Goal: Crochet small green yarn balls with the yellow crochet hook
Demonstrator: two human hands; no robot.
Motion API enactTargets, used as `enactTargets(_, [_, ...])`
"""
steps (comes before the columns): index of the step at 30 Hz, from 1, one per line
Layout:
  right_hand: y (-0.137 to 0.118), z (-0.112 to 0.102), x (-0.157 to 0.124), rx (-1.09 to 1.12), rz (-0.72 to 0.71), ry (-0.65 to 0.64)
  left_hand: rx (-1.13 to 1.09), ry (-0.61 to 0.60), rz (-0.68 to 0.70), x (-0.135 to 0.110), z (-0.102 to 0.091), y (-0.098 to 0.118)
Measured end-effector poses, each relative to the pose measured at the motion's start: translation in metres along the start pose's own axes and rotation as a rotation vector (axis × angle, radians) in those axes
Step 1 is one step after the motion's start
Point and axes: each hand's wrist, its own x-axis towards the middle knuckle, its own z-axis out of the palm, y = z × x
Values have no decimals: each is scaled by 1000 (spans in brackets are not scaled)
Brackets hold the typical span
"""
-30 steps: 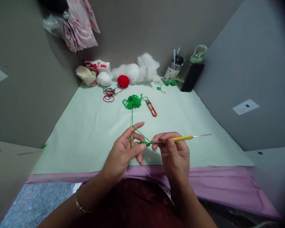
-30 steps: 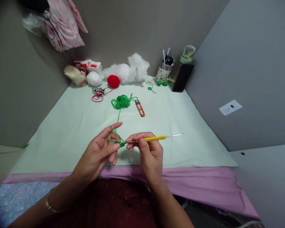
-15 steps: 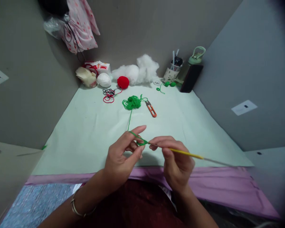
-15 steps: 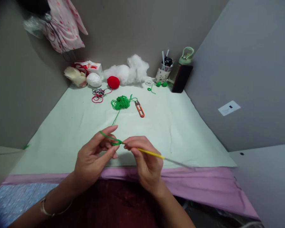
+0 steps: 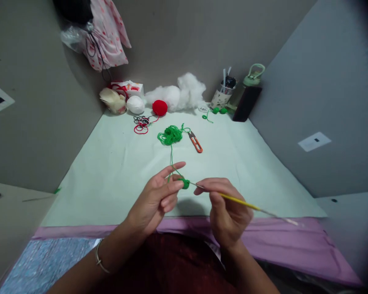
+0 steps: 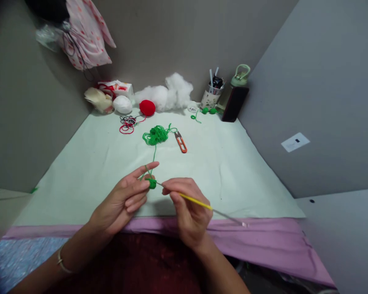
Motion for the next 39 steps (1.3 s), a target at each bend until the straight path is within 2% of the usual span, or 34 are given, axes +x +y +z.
enactTargets(3, [-1, 4, 9, 280, 187, 62, 52, 12, 76, -1, 0, -1])
enactTargets(5, [-1, 7, 11, 321, 221, 46, 118, -3, 109, -3, 1, -5])
enactTargets(8, [0, 9, 8, 194, 162, 25, 217, 11, 172, -3, 3, -11])
enactTargets(11, [2, 7, -1, -98, 4, -9, 242, 54, 223, 0, 3, -15])
enactTargets(13, [3, 4, -6, -282, -124, -33, 187, 30, 177, 2, 2, -14])
enactTargets(15, [3, 2, -6, -324, -167, -50, 101, -16, 68, 4, 0, -12])
enactTargets(18, [2, 1, 0, -150, -37, 2, 8, -5, -10, 6, -2, -6])
enactTargets(20, [2, 3, 6, 48, 105, 49, 12, 34, 45, 7, -2, -4])
enactTargets(23, [4, 7, 9, 220, 225, 4, 94, 21, 136, 4, 1, -7])
enactTargets(27, [9, 9, 8, 269, 299, 0, 180, 0, 174, 1, 1, -12])
enactTargets(34, [6, 8, 15, 501, 424, 27, 229, 2, 196, 0, -3, -10])
enactTargets(37, [3, 5, 16, 513, 432, -12, 242, -9, 207, -1, -4, -10])
enactTargets(39, [1, 2, 14, 446, 386, -38, 259, 0, 228, -1, -4, -10])
